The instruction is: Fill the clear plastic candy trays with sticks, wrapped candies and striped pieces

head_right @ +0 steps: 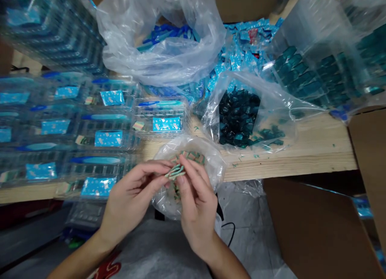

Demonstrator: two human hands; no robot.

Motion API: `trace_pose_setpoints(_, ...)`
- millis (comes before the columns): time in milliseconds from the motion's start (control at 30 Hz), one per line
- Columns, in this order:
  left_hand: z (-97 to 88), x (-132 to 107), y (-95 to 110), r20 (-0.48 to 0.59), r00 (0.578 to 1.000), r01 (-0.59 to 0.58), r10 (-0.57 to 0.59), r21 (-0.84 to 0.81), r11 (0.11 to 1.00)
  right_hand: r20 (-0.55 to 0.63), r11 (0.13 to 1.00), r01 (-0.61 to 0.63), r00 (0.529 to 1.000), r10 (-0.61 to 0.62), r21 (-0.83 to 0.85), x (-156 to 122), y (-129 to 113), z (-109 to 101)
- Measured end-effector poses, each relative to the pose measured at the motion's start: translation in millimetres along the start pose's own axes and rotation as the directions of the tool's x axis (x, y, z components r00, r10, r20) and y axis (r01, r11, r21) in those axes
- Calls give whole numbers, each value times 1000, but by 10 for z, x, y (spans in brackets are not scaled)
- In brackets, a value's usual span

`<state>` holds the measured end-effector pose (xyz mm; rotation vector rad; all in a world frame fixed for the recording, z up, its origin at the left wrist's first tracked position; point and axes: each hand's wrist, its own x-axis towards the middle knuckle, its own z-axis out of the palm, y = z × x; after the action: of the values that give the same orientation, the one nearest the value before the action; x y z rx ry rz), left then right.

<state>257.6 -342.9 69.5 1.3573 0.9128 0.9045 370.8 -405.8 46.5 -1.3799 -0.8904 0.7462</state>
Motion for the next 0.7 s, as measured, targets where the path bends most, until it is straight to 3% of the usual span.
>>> trace_pose_setpoints(167, -16, 44, 7, 14, 1000, 27, -27, -46, 999, 27, 998, 26, 999, -25, -51, 31, -12, -37)
trace_pose_setpoints(267, -25, 46, 14, -2, 1000, 19, -19, 15, 1000, 20, 997, 46, 999, -44, -62, 14, 8, -34)
trace_pose_setpoints(467, -57, 6, -12, 23, 988, -152, 151, 246, 957, 96, 962, 226, 972, -213, -156, 5, 36, -44)
trace_pose_setpoints(533, -80, 10, -4, 54, 987, -159, 150, 232, 960, 98, 972, 187, 980, -174, -143, 25, 40, -63)
trace_pose_setpoints(600, -106, 18, 11, 87, 993, -98, 83, 187, 977, 60, 995, 69, 996, -65, -78, 45, 44, -88)
trace_pose_setpoints(700, -122, 20, 19, 64, 997, 41, -50, 133, 990, -19, 983, -104, 994, 108, 153, 64, 50, -119)
